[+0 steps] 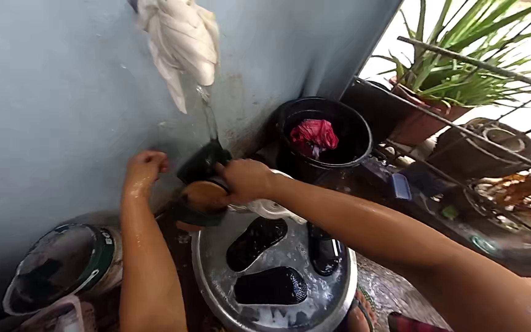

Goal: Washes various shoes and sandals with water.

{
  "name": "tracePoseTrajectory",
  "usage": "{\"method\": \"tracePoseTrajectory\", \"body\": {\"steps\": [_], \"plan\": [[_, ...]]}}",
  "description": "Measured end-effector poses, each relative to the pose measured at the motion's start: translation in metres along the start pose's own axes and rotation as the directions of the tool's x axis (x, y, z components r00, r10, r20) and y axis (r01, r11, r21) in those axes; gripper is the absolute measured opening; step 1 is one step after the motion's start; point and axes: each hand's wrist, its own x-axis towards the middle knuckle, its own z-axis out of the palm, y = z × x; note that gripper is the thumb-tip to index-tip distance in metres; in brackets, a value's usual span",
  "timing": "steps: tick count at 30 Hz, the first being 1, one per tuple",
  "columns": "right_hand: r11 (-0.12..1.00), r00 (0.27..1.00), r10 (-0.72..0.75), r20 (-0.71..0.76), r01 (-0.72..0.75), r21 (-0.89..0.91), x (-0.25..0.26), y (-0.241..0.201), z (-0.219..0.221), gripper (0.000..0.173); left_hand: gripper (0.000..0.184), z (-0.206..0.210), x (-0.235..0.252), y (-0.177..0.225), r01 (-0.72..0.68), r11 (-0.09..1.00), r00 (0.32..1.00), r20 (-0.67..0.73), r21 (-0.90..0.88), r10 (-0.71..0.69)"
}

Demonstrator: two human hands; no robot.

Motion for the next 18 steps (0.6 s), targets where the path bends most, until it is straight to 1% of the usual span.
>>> {"method": "tracePoseTrajectory", "body": {"steps": [3, 5, 7, 10, 13, 16, 18], "plan": [[0.999, 0.994, 0.046, 0.096, -0.047, 0.012, -0.008, 0.014, 0.011, 0.063, 0.03, 0.011, -0.003, 0.014, -0.1, 0.995, 0.993, 0.071, 0.03, 0.097], [0.993, 0.988, 0.107, 0.109, -0.112, 0.043, -0.002, 0.024, 0.015, 0.065, 0.032, 0.02, -0.001, 0.017, -0.097, 0.993, 0.991, 0.095, 0.06, 0.091], [0.988, 0.987, 0.13, 0.093, -0.137, 0.074, 0.007, 0.032, 0.017, 0.064, 0.034, 0.023, 0.002, 0.015, -0.08, 0.992, 0.992, 0.103, 0.095, 0.07], [0.986, 0.988, 0.124, 0.096, -0.133, 0.099, 0.02, 0.036, 0.012, 0.066, 0.035, 0.022, 0.007, 0.01, -0.051, 0.992, 0.994, 0.107, 0.112, 0.039], [0.975, 0.99, 0.104, 0.095, -0.121, 0.188, 0.034, 0.045, 0.007, 0.071, 0.035, 0.023, 0.008, 0.006, -0.034, 0.994, 0.993, 0.115, 0.104, 0.022], [0.958, 0.998, 0.047, 0.038, -0.056, 0.281, 0.035, 0.05, 0.003, 0.064, 0.035, 0.022, 0.01, 0.003, -0.062, 0.994, 0.993, 0.103, 0.093, 0.053], [0.94, 1.0, 0.005, -0.005, -0.003, 0.34, 0.024, 0.053, 0.001, 0.063, 0.034, 0.022, 0.01, 0.001, -0.072, 0.993, 0.992, 0.108, 0.09, 0.062]]}}
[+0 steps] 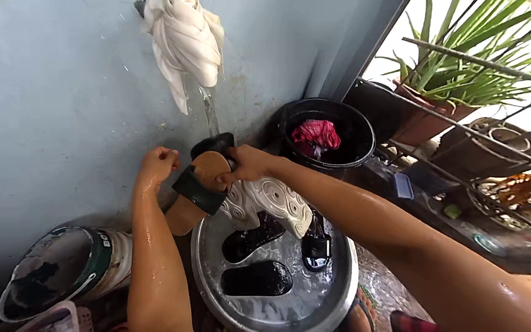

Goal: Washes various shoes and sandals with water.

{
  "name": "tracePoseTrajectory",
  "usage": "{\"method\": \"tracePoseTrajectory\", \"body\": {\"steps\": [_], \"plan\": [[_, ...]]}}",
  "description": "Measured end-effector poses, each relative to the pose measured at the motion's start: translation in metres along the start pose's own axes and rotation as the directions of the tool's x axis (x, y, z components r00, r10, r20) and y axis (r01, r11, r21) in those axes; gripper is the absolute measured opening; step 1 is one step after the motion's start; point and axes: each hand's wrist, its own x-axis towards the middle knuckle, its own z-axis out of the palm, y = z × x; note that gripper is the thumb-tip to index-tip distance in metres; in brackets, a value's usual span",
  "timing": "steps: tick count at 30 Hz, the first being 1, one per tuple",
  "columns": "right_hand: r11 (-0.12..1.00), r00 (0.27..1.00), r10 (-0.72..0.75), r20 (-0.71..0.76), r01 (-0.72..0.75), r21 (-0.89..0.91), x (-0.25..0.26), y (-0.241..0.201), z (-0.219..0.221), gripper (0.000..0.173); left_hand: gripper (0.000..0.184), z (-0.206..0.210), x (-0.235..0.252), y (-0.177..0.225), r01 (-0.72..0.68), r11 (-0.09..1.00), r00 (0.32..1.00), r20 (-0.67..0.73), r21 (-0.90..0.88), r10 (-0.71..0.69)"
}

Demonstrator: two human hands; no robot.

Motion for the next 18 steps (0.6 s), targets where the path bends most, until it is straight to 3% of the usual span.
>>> {"method": "tracePoseTrajectory", "body": {"steps": [3, 7, 10, 12, 14, 16, 17, 18], "plan": [[0.983, 0.989, -0.049, -0.14, 0.073, 0.169, -0.04, 0.016, -0.003, 0.063, 0.032, 0.005, -0.005, 0.005, -0.015, 1.0, 1.0, 0.003, 0.008, 0.015], [0.945, 0.924, 0.053, -0.378, 0.076, 0.319, -0.127, 0.044, -0.002, 0.06, 0.033, 0.043, -0.018, 0.034, -0.064, 0.994, 0.994, 0.087, -0.094, 0.072], [0.988, 0.875, 0.134, -0.465, -0.084, 0.126, -0.2, 0.048, -0.008, 0.064, 0.033, 0.087, -0.025, 0.053, -0.003, 0.931, 0.99, 0.129, -0.366, 0.054], [0.986, 0.854, 0.111, -0.509, -0.16, -0.053, -0.242, 0.051, -0.014, 0.07, 0.044, 0.113, -0.027, 0.056, 0.074, 0.897, 0.979, 0.203, -0.436, 0.019], [0.96, 0.818, 0.042, -0.573, -0.193, -0.205, -0.277, 0.062, -0.017, 0.072, 0.052, 0.145, -0.031, 0.043, 0.018, 0.967, 0.956, 0.287, -0.254, 0.058], [0.934, 0.777, 0.039, -0.629, -0.251, -0.253, -0.306, 0.072, -0.016, 0.074, 0.043, 0.193, -0.043, -0.003, -0.173, 0.983, 0.874, 0.47, 0.066, 0.122], [0.923, 0.759, 0.065, -0.648, -0.292, -0.25, -0.319, 0.077, -0.017, 0.076, 0.055, 0.225, -0.055, -0.038, -0.275, 0.935, 0.83, 0.545, 0.222, 0.115], [0.915, 0.74, 0.09, -0.667, -0.326, -0.239, -0.33, 0.081, -0.018, 0.077, 0.082, 0.255, -0.073, -0.072, -0.347, 0.867, 0.794, 0.603, 0.358, 0.069]]}}
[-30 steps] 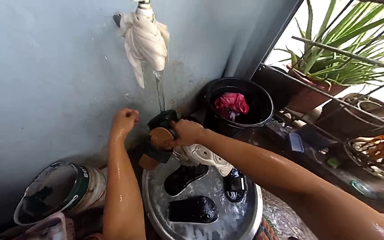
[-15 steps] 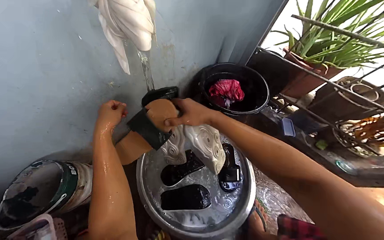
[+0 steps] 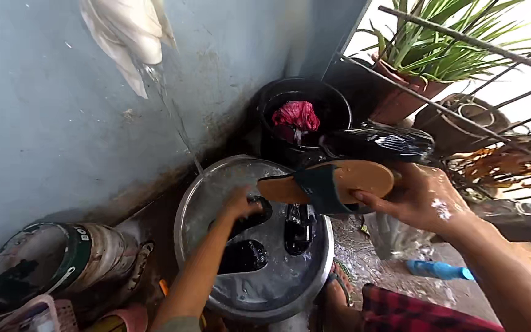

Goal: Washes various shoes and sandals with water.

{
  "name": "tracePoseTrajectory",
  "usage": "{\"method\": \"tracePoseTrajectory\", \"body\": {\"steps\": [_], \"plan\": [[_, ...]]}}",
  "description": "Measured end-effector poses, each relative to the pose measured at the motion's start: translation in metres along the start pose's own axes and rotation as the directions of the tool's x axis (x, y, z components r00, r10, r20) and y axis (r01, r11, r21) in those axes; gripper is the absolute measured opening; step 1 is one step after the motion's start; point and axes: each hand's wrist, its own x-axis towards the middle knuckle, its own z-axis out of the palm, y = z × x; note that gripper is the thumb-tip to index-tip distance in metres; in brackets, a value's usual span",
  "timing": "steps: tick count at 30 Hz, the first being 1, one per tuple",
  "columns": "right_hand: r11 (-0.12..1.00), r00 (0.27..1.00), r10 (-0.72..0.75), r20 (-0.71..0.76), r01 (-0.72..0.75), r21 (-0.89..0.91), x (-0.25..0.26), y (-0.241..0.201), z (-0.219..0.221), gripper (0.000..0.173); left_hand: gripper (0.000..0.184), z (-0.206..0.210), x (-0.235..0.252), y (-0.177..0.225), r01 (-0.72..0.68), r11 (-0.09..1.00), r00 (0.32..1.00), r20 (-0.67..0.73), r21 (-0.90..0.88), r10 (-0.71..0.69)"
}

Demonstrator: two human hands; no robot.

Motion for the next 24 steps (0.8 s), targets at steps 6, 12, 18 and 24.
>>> {"method": "tracePoseTrajectory", "body": {"steps": [6, 12, 18, 24], "plan": [[0.988, 0.985, 0.151, -0.084, -0.146, 0.054, -0.024, 0.04, -0.019, 0.087, 0.084, 0.105, 0.011, -0.06, 0.223, 0.935, 0.959, 0.108, 0.275, -0.261], [0.967, 0.975, 0.217, -0.05, -0.208, 0.144, -0.029, 0.054, -0.026, 0.092, 0.067, 0.069, 0.011, -0.065, 0.314, 0.941, 0.948, -0.004, -0.127, -0.317], [0.977, 0.987, 0.154, -0.037, -0.146, 0.157, -0.029, 0.045, -0.029, 0.089, 0.055, -0.041, -0.014, -0.054, -0.142, 0.498, 0.942, -0.271, -0.855, -0.197], [0.983, 0.983, 0.054, -0.176, -0.021, 0.185, -0.021, 0.023, -0.035, 0.081, 0.051, -0.103, -0.023, -0.051, -0.245, 0.391, 0.848, -0.391, -0.887, -0.357]]}}
